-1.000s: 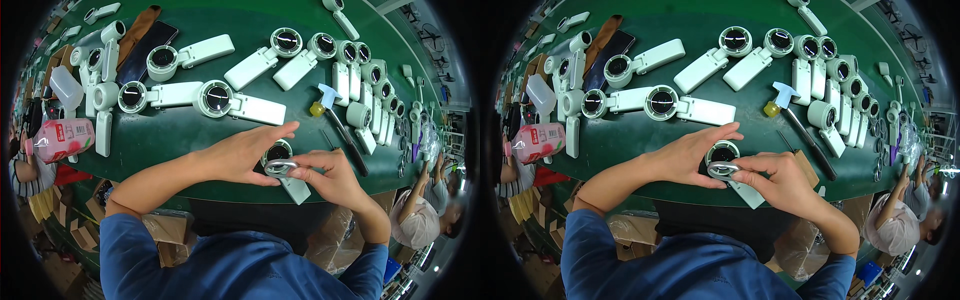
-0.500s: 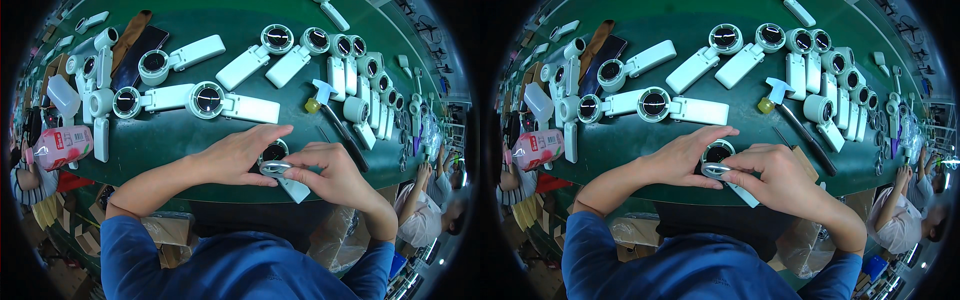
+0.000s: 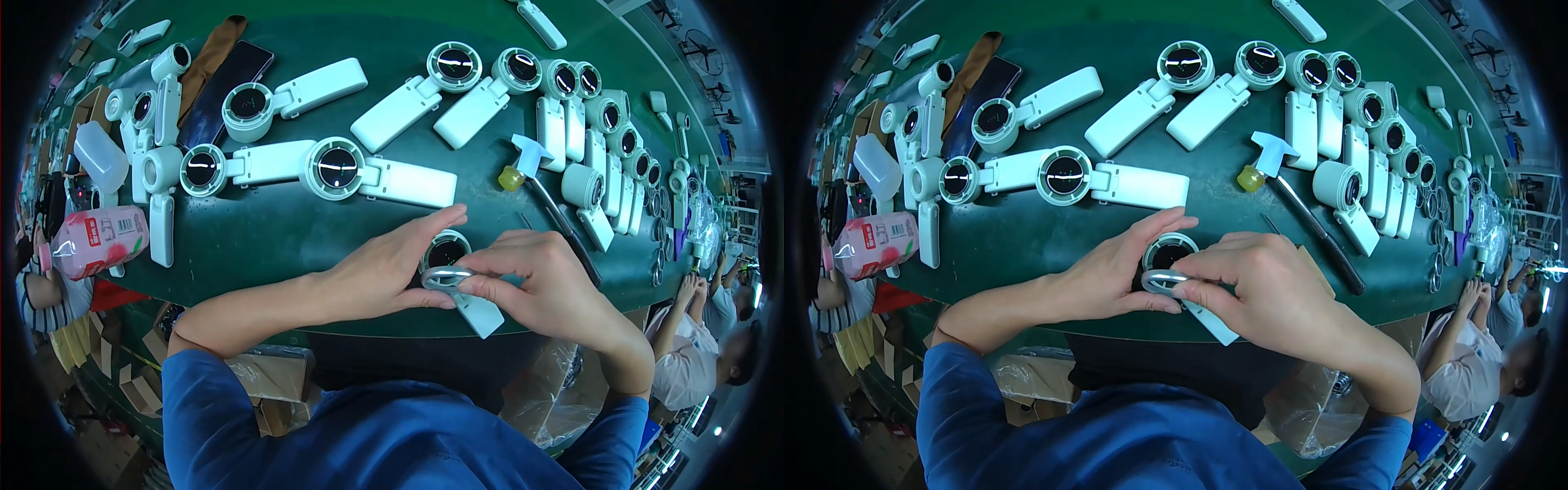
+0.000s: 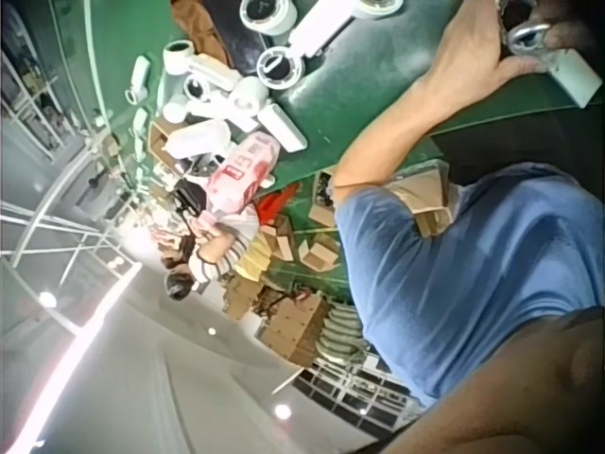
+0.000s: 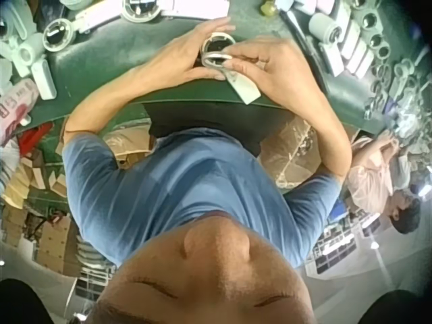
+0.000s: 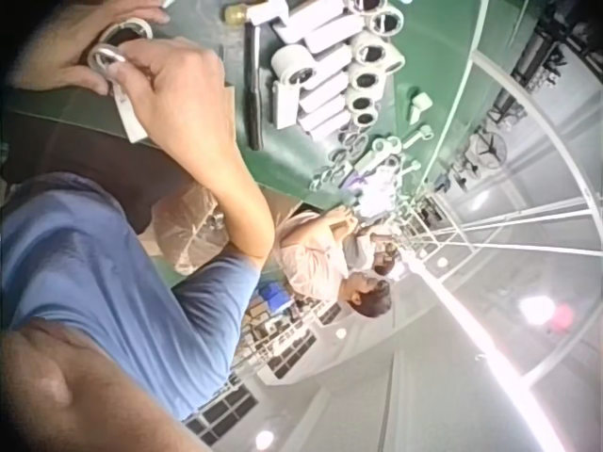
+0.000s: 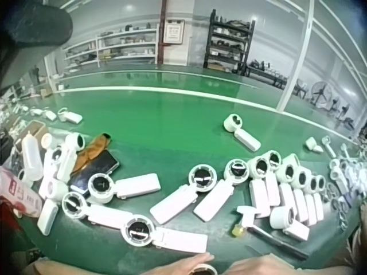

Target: The person assembles portable fans by attaching metal rings to the fan heads, pushing parts into place using a pointed hand tool, tapping components with a mallet, and placing the assembled fans on the table.

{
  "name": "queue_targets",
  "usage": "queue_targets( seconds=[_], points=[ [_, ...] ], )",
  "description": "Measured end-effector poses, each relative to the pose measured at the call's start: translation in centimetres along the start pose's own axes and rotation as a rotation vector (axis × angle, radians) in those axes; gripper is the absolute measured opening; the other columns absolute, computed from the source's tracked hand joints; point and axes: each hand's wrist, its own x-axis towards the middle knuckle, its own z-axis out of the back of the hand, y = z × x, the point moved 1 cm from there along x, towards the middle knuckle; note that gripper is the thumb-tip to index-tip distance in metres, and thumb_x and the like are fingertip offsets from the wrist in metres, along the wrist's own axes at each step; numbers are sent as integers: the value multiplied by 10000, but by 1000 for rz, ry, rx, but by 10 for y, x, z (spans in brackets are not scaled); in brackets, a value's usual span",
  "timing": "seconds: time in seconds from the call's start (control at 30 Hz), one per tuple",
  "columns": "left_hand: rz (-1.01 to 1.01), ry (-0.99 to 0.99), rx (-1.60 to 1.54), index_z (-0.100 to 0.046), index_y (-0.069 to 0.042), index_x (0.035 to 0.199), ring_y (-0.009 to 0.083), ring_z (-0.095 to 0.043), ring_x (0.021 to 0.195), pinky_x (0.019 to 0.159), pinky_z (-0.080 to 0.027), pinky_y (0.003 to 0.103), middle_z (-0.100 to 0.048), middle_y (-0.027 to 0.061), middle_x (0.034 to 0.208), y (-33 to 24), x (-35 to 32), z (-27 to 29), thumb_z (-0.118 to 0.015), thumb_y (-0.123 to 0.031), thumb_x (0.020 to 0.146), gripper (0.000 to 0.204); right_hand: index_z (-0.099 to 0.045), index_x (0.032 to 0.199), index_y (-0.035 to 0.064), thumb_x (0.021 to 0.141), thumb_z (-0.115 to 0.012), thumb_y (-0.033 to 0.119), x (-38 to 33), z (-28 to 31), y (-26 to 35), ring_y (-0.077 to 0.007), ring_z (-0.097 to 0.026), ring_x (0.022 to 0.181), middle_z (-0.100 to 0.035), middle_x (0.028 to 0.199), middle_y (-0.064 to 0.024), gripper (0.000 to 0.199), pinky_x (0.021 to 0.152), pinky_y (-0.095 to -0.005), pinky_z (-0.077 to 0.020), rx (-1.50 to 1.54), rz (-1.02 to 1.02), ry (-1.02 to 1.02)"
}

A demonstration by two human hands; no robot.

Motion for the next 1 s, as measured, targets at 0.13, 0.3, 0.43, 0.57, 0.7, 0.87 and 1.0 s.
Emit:
queue_targets(
  seconds=[0.13, 0.3, 0.43, 0.57, 0.7, 0.87, 1.0],
  points=[
    [2, -23, -76, -139, -30, 1554, 426, -514, 1320, 1096, -444, 463, -467, 234, 1475, 4, -2, -7, -820, -271, 836, 1019, -706, 1067, 2, 886, -750, 109, 13, 7, 1, -226, -649, 769, -678, 907, -112, 215, 689, -329, -505, -258, 188, -220],
    [19, -20, -244, -27, -19, 1575, 431, -542, 1289, 1089, -446, 466, -488, 287, 1429, 3, 10, -24, -799, -242, 864, 1073, -605, 1135, 24, 1019, -605, 136, 17, -11, -40, -120, -625, 896, -627, 1012, -40, 162, 764, -278, -488, 292, -192, -364],
    [45, 29, -267, 37, -23, 1580, 446, -570, 1248, 1061, -465, 469, -508, 304, 1400, -2, 12, -20, -802, -227, 862, 1123, -599, 1084, 26, 1059, -503, 141, 31, -47, -46, -51, -548, 783, -599, 860, -20, 152, 692, -246, -467, 611, -376, -387],
    [72, 29, -229, 31, -45, 1592, 453, -622, 1124, 969, -502, 476, -572, 294, 1296, 1, 10, -17, -800, -240, 859, 1126, -565, 1068, 30, 1067, -471, 125, 46, -57, -39, -64, -519, 770, -562, 868, -14, 133, 662, -267, -437, 491, -389, -381],
    [65, 58, -224, -2, -89, 1606, 447, -654, 961, 853, -518, 493, -620, 276, 1155, 3, 16, -12, -796, -258, 853, 1108, -528, 1071, 42, 1074, -443, 110, 48, -57, -58, -66, -462, 800, -516, 899, -5, 109, 679, -268, -399, -124, -124, -507],
    [47, 52, -197, -43, -147, 1617, 409, -657, 810, 746, -520, 499, -630, 250, 1036, 4, 9, -17, -784, -271, 846, 1076, -517, 1114, 64, 1071, -445, 113, 47, -61, -48, -83, -419, 833, -483, 924, -7, 97, 725, -261, -374, 217, -275, -516],
    [-68, -20, -153, -51, -162, 1616, 387, -668, 820, 750, -537, 481, -637, 246, 1086, 10, 17, -23, -779, -271, 846, 1065, -510, 1122, 74, 1061, -445, 110, 46, -59, -64, -97, -403, 816, -470, 903, -6, 97, 727, -258, -365, 306, -273, -513]
  ],
)
